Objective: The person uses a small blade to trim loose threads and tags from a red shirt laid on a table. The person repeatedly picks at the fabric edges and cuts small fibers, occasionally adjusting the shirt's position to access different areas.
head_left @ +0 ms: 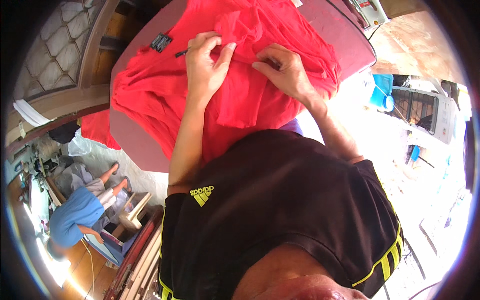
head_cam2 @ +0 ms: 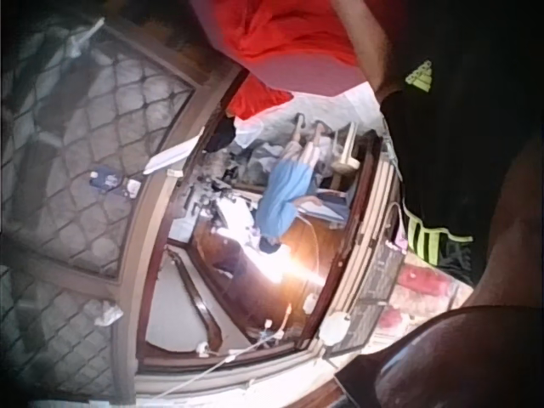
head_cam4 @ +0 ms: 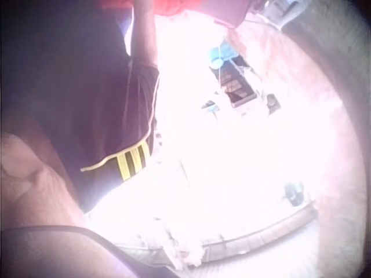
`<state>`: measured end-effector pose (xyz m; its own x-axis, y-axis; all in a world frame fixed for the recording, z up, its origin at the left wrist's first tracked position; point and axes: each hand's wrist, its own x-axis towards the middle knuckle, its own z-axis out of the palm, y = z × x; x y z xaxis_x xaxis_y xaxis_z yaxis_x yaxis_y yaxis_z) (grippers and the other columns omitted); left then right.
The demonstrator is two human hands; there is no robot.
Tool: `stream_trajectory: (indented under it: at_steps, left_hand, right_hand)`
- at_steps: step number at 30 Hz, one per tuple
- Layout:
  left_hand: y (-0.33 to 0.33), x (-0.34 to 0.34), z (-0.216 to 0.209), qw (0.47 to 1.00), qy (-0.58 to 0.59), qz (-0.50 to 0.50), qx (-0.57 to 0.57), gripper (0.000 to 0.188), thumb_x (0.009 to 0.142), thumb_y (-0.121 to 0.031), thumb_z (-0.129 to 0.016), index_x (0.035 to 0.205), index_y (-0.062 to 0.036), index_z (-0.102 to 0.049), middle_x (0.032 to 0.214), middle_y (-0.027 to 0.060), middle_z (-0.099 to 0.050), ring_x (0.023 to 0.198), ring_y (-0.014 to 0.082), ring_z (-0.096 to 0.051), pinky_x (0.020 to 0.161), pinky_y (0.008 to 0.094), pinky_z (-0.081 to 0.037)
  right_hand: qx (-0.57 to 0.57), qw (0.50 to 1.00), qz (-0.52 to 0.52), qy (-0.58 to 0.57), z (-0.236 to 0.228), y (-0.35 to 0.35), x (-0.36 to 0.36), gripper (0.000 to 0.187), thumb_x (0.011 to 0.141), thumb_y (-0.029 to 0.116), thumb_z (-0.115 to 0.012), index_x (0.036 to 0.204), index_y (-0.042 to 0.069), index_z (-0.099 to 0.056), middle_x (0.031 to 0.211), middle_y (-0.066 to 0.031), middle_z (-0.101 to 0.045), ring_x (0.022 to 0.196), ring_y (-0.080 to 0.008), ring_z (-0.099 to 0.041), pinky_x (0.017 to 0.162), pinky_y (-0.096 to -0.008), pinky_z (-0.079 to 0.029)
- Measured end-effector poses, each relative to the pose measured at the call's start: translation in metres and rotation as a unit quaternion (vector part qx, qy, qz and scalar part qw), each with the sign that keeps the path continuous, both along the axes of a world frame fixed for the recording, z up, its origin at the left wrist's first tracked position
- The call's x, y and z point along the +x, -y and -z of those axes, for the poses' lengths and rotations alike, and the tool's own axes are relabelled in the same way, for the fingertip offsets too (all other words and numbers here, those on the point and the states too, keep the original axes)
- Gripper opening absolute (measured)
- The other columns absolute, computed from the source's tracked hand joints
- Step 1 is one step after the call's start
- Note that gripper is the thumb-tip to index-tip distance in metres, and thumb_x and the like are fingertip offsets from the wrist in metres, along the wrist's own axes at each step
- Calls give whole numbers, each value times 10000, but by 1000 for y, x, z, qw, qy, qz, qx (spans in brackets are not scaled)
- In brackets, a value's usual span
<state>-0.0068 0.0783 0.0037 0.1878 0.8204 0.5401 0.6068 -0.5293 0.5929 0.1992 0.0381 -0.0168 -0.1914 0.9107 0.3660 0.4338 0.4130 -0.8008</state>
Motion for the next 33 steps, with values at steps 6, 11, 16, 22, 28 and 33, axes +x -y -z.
stream_trajectory:
  at_steps: [6, 11, 16, 22, 28, 33]
  left_hand:
    - [-6, -8, -34, 906, 319, 111, -256, 53, 897, -25, -683, 944, -23, -659, 866, -30, -637, 772, 36, -515, 716, 208, -424]
    - [-6, -10, -39, 873, 360, 124, -306, 88, 912, 1, -653, 998, -16, -648, 892, -34, -627, 773, 24, -508, 716, 190, -416]
    - [-3, -8, -40, 859, 413, 119, -279, 324, 875, 55, -675, 1177, 0, -568, 1009, 63, -685, 897, 83, -614, 831, 230, -486]
    - [-2, -4, -39, 911, 333, 122, -211, 433, 822, 89, -717, 1217, -10, -567, 1113, 92, -666, 1014, 123, -620, 919, 259, -482]
    - [2, 4, -40, 928, 316, 100, -168, 447, 798, 111, -728, 1209, 1, -593, 1150, 92, -653, 1061, 141, -619, 950, 269, -482]
    - [3, 2, -36, 933, 313, 95, -153, 467, 794, 151, -685, 1231, 19, -582, 1229, 109, -631, 1107, 170, -622, 975, 300, -493]
  right_hand:
    - [-293, 911, 10, -289, -45, -8, 5, 281, 932, 130, -678, 1190, 25, -637, 986, 8, -672, 613, -1, -414, 518, -184, -321]
    - [-327, 848, -100, -406, -31, -34, 2, 146, 913, 153, -716, 1018, 60, -678, 669, 75, -525, 535, -16, -419, 470, -213, -298]
    - [-325, 818, -86, -467, -32, -32, -6, 53, 921, 104, -696, 914, 90, -645, 611, 108, -418, 468, 0, -302, 434, -210, -205]
    - [-332, 810, -92, -474, -23, -32, -2, 60, 922, 98, -691, 972, 89, -659, 620, 106, -414, 467, -4, -305, 433, -207, -211]
    - [-341, 807, -104, -471, -21, -32, -1, 165, 898, 75, -714, 1050, 104, -660, 626, 107, -426, 471, -4, -307, 436, -205, -212]
    - [-317, 834, -96, -441, -27, -34, 4, 210, 875, 62, -733, 1065, 83, -644, 762, 54, -538, 592, -20, -413, 499, -209, -299]
